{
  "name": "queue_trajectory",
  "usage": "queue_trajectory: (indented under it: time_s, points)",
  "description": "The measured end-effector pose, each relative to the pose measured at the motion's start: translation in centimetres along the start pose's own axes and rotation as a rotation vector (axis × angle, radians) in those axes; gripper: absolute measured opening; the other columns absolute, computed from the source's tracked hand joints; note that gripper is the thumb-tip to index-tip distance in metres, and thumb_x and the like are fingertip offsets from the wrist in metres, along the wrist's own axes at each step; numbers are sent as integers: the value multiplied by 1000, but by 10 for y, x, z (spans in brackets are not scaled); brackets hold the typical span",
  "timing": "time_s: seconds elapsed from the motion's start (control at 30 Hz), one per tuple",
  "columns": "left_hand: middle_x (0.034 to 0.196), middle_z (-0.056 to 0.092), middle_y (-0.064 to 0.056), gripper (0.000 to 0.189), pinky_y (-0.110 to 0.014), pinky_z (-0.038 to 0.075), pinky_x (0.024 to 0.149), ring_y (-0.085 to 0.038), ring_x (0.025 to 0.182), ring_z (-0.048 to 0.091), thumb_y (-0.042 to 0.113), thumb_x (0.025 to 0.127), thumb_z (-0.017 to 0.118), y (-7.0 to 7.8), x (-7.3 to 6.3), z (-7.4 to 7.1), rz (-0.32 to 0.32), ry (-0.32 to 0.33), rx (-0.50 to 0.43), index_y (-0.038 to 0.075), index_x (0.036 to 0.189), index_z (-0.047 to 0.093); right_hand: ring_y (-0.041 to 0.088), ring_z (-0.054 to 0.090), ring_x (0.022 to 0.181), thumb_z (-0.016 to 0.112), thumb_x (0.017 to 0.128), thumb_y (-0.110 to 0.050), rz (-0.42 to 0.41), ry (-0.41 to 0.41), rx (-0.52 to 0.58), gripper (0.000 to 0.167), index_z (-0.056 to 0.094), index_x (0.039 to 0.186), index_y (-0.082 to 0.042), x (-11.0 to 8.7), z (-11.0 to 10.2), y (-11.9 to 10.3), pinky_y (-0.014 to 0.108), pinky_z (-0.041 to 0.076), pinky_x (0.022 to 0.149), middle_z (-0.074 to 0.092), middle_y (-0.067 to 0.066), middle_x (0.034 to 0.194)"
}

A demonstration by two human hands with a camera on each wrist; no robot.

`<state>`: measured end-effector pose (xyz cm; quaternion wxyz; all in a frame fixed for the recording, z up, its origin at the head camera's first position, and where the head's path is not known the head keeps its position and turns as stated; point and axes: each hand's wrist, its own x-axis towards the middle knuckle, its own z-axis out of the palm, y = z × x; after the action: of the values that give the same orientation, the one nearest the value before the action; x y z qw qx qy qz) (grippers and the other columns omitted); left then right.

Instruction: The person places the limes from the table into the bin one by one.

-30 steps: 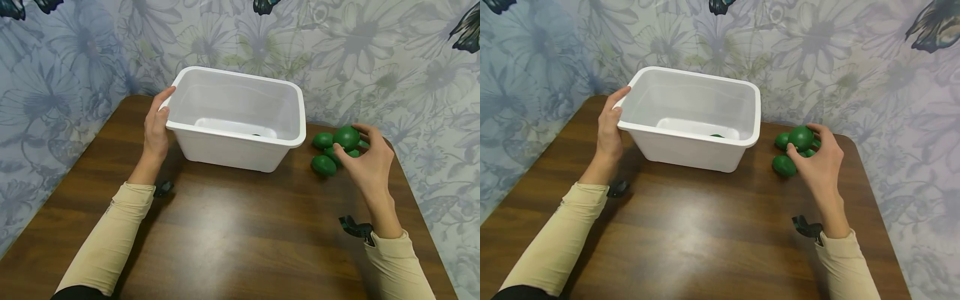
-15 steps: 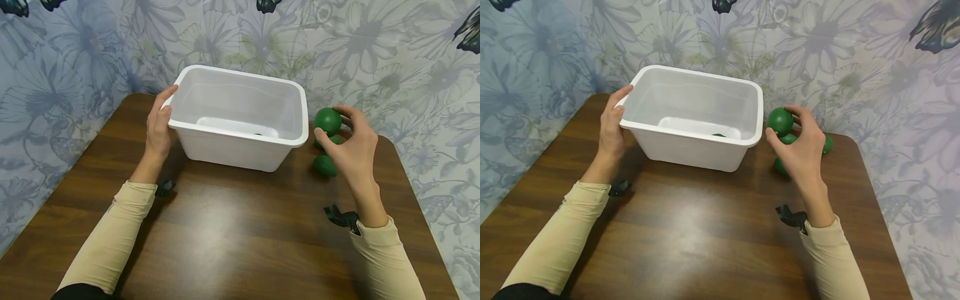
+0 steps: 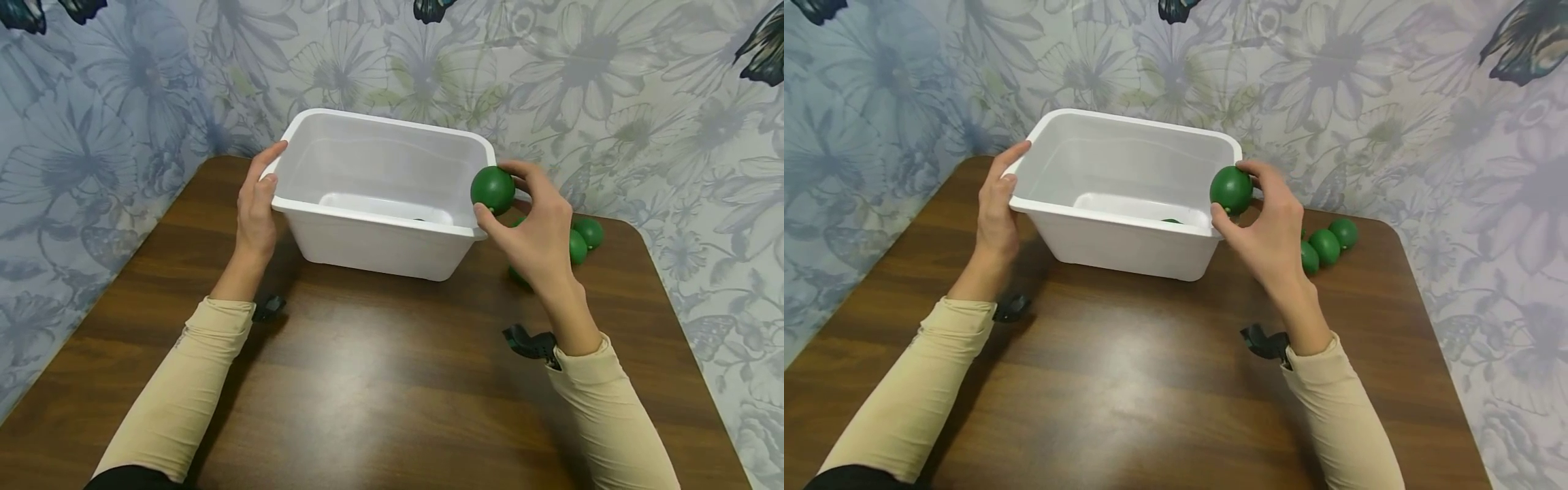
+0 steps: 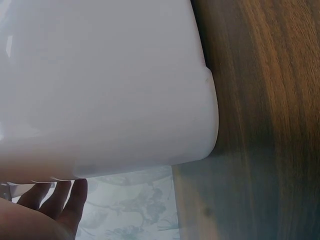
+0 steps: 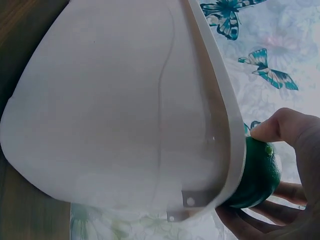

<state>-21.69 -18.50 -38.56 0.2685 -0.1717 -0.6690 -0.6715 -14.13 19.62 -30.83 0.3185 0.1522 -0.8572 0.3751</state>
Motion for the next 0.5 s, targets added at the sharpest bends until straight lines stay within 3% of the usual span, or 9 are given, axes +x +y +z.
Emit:
queue_trajectory:
  time_s: [0.23,0.37,0.5]
  points:
    - [152,58,-11,58,-31,36,110,-22,137,50,29,98,42,-2,0,1,-5,-6,-6,7,148,60,20,70,113,81,84,-17,-67,-14,-22,51,70,133,-10,3,11,-1,28,54,93,72,4,126]
    - [152,58,-10,57,-31,36,110,-22,137,50,29,98,41,-1,1,0,0,2,0,7,148,61,24,67,108,78,83,-19,-109,-48,-34,51,70,133,-11,4,18,1,41,53,90,72,7,124]
    - [152,58,-9,58,-31,36,110,-22,137,51,30,98,42,0,1,1,-14,-3,-4,8,148,61,26,66,105,75,85,-20,-110,-83,-59,51,68,133,-7,3,24,4,45,52,88,71,12,122]
